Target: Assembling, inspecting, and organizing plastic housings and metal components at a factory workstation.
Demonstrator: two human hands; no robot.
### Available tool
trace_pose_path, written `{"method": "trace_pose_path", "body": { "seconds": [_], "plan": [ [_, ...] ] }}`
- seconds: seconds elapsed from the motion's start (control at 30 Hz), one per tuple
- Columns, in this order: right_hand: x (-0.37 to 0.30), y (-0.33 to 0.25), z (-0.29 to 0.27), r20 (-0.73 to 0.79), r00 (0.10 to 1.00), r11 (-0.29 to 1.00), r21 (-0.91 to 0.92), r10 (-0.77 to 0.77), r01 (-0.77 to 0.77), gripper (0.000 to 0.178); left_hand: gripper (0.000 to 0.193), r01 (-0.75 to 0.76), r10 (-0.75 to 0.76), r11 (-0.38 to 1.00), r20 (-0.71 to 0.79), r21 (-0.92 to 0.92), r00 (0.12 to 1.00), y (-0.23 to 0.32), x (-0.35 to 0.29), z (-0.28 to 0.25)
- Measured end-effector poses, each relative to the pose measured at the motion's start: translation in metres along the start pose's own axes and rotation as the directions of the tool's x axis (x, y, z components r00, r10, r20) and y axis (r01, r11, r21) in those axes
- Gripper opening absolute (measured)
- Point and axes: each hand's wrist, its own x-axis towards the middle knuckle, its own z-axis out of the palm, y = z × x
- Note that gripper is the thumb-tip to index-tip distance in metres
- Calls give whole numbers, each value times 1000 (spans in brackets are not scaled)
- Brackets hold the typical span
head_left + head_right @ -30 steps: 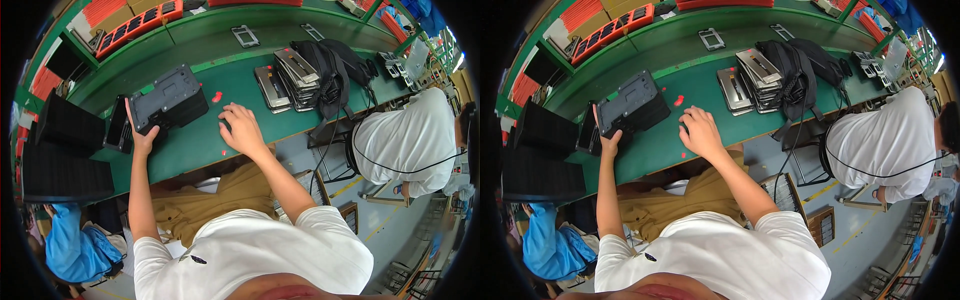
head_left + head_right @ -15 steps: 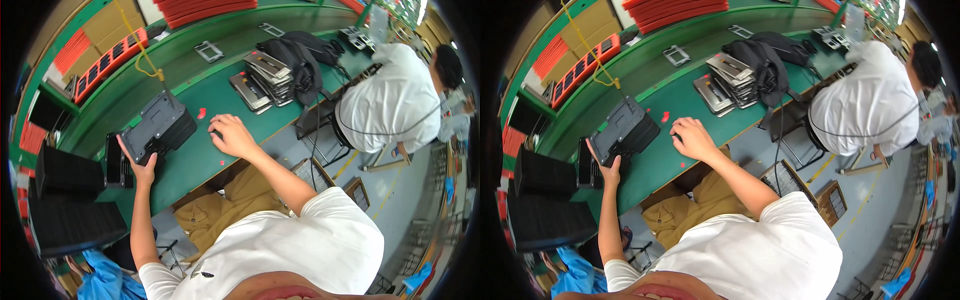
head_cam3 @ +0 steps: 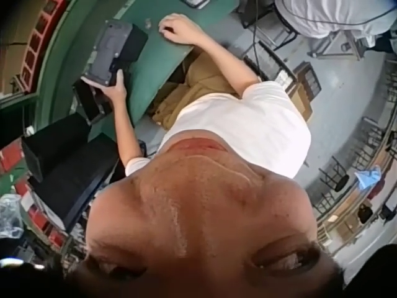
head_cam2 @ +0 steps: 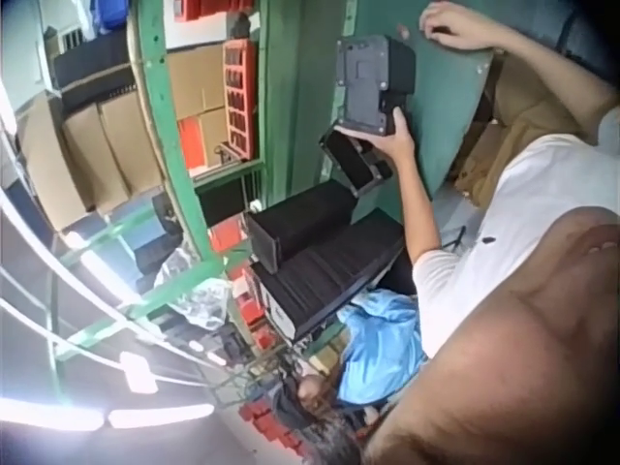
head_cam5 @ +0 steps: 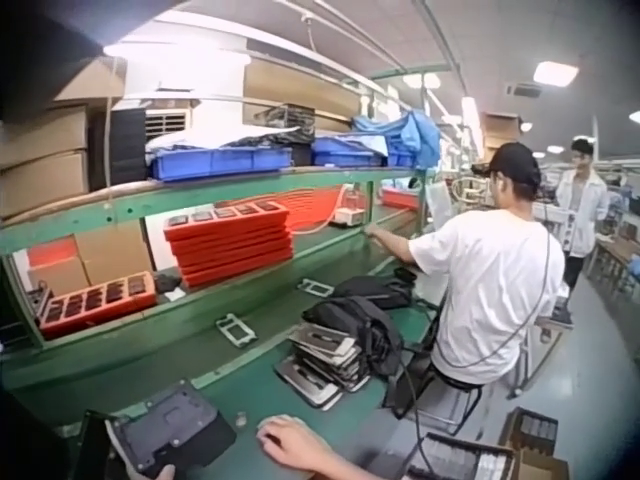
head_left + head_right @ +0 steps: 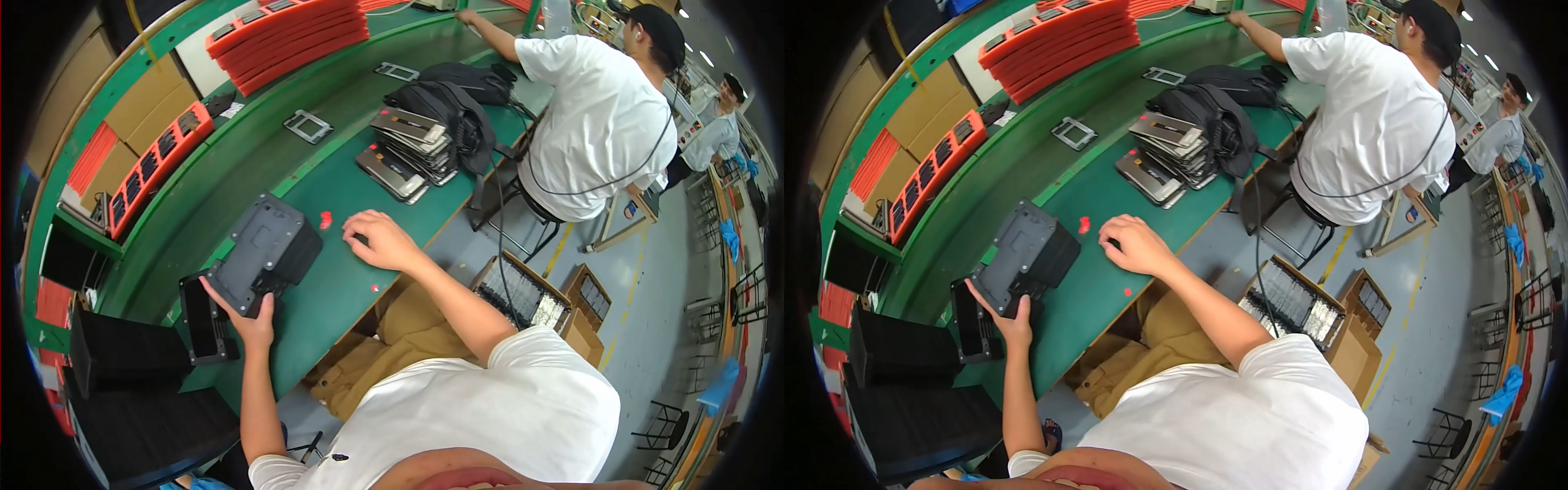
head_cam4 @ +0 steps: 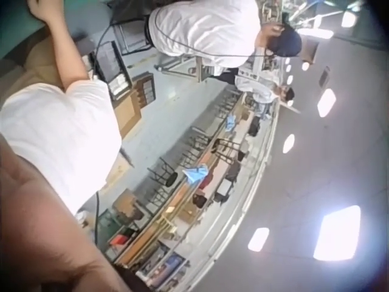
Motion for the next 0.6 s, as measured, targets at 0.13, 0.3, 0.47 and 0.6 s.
{"method": "trace_pose_path", "body": {
  "seconds": [0.13, 0.3, 0.47, 0.6],
  "plan": [
    [3, -3, -4, 34, 999, 1000, -11, -6, 7, 10, 124, 31, -31, 999, -2, 34, 1000, 1, 3, -1],
    [6, -13, -4, 16, 999, 998, -50, 28, -27, 9, 131, 39, -40, 999, 23, 8, 999, -4, 1, -7],
    [19, -7, -2, 45, 999, 998, -65, 13, -10, 10, 136, 80, -80, 997, 34, 12, 996, -7, 4, -8],
    [89, 5, -11, -63, 995, 992, 105, 81, -74, 11, 139, 70, -73, 995, 34, 65, 997, -7, 3, -7]
  ]
}}
